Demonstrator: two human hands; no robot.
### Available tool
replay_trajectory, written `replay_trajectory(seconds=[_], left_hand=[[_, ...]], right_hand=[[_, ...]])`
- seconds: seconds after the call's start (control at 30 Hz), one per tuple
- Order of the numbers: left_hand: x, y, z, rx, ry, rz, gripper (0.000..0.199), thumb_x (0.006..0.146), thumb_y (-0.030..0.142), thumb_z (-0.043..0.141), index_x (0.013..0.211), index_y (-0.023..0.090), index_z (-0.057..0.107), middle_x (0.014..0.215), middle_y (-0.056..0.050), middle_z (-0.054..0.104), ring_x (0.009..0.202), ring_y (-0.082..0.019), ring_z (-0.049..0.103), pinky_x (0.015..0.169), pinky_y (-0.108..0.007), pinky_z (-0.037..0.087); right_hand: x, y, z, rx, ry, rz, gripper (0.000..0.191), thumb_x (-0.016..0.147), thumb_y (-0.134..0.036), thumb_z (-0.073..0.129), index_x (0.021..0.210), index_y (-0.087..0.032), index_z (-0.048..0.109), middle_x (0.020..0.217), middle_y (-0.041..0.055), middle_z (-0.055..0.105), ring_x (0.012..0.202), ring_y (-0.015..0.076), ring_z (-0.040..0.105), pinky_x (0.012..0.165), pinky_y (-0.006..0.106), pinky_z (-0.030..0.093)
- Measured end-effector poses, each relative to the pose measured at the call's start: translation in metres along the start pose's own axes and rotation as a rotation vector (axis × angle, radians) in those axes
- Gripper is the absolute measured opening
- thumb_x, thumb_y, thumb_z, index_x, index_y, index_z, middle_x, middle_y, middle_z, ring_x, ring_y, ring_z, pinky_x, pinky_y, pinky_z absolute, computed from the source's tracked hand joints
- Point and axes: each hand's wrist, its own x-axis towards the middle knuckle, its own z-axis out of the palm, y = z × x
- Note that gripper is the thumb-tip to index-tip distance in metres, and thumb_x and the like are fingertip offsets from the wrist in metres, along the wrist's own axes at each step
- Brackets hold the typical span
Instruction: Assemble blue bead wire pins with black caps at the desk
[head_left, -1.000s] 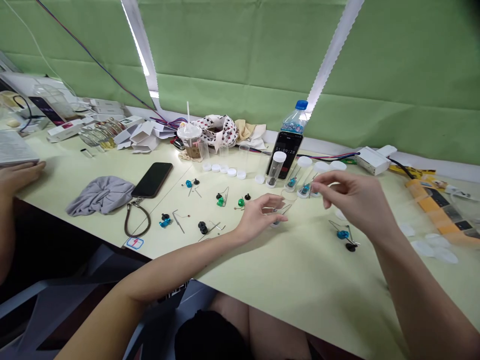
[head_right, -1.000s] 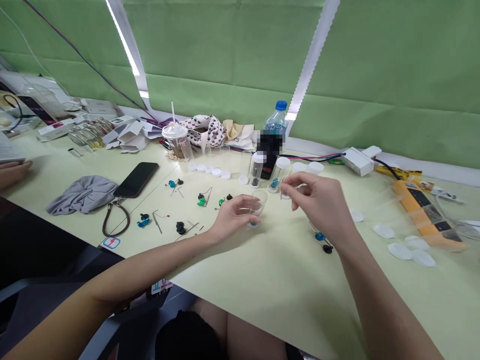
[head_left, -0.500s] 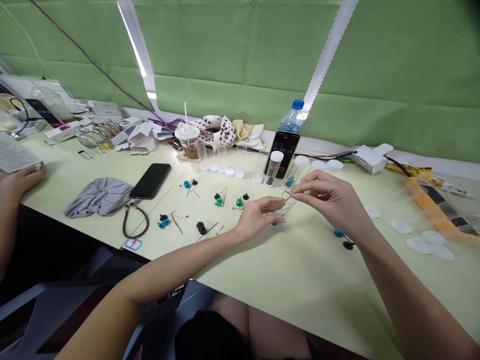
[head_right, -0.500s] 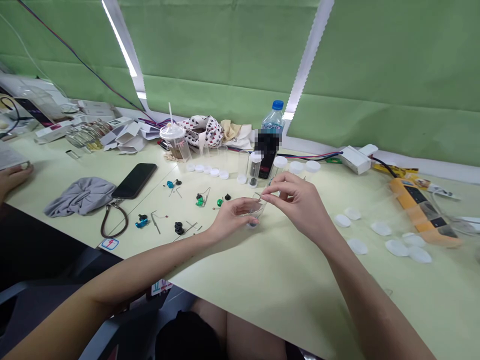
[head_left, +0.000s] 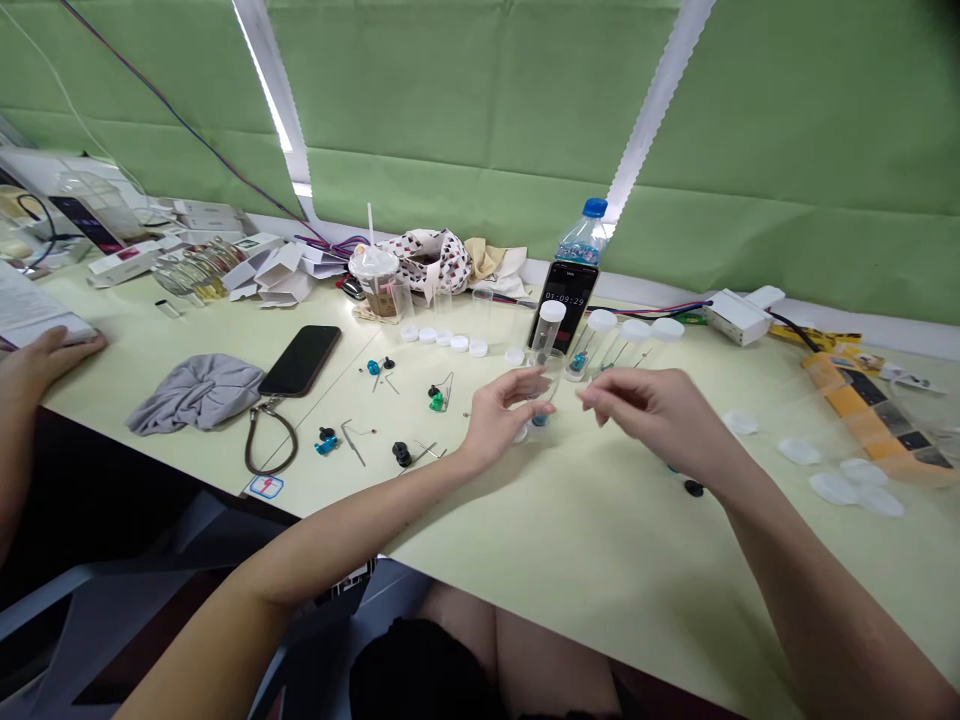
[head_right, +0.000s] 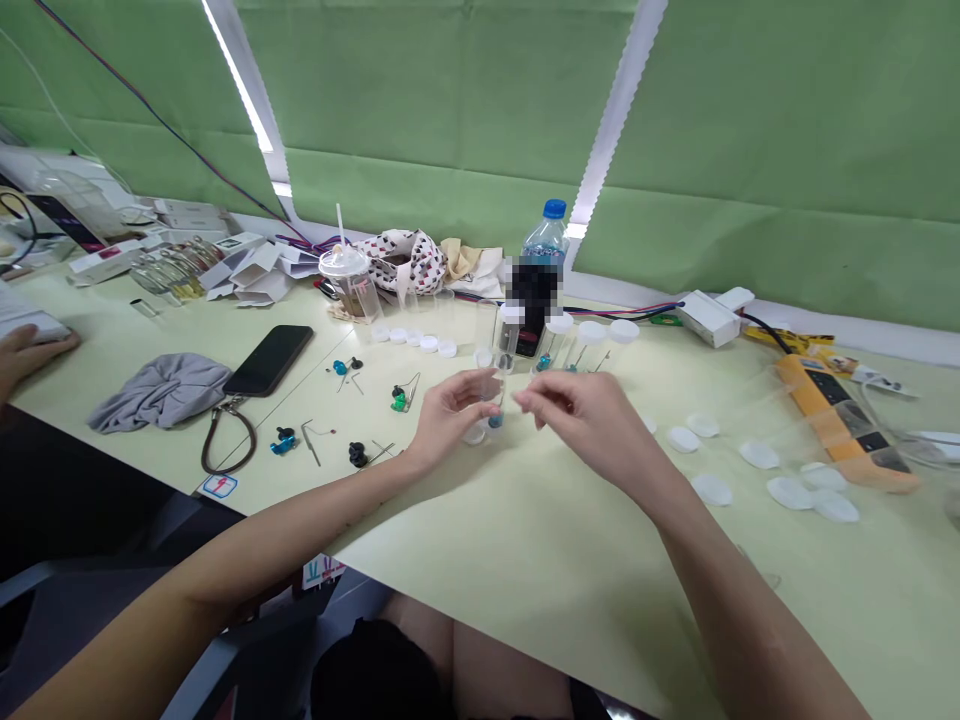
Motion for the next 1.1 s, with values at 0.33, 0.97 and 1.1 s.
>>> replay_trajectory(seconds=[0.33, 0.97, 1.1], left_hand=[[0.013, 0.005, -0.01, 0.0, 0.225, 0.128, 0.041, 0.067, 0.025, 0.074, 0.107, 0.019, 0.063, 0.104, -0.008, 0.068, 0.104, -0.021, 0.061, 0.092, -0.038, 0.048], [-0.012, -0.007, 0.006, 0.054, -0.102, 0.006, 0.032, 0.068, 0.027, 0.075, 0.096, 0.017, 0.064, 0.095, -0.007, 0.064, 0.091, -0.018, 0.061, 0.085, -0.034, 0.047], [-0.011, -0.008, 0.007, 0.021, -0.111, -0.008, 0.03, 0.067, 0.024, 0.075, 0.094, 0.017, 0.064, 0.091, -0.005, 0.064, 0.087, -0.016, 0.06, 0.083, -0.033, 0.047]], right_hand=[[-0.003, 0.003, 0.115, -0.46, -0.174, -0.07, 0.023, 0.092, -0.028, 0.044, 0.114, -0.022, 0.05, 0.116, 0.0131, 0.052, 0.093, 0.0254, 0.058, 0.059, 0.03, 0.045], [0.0, -0.008, -0.001, -0.26, 0.043, -0.138, 0.031, 0.091, -0.03, 0.042, 0.12, -0.025, 0.051, 0.116, 0.0082, 0.06, 0.099, 0.0253, 0.06, 0.078, 0.037, 0.049], [-0.001, -0.005, -0.005, -0.341, 0.017, -0.152, 0.031, 0.092, -0.028, 0.04, 0.119, -0.025, 0.054, 0.119, 0.0074, 0.06, 0.102, 0.026, 0.06, 0.08, 0.038, 0.049]])
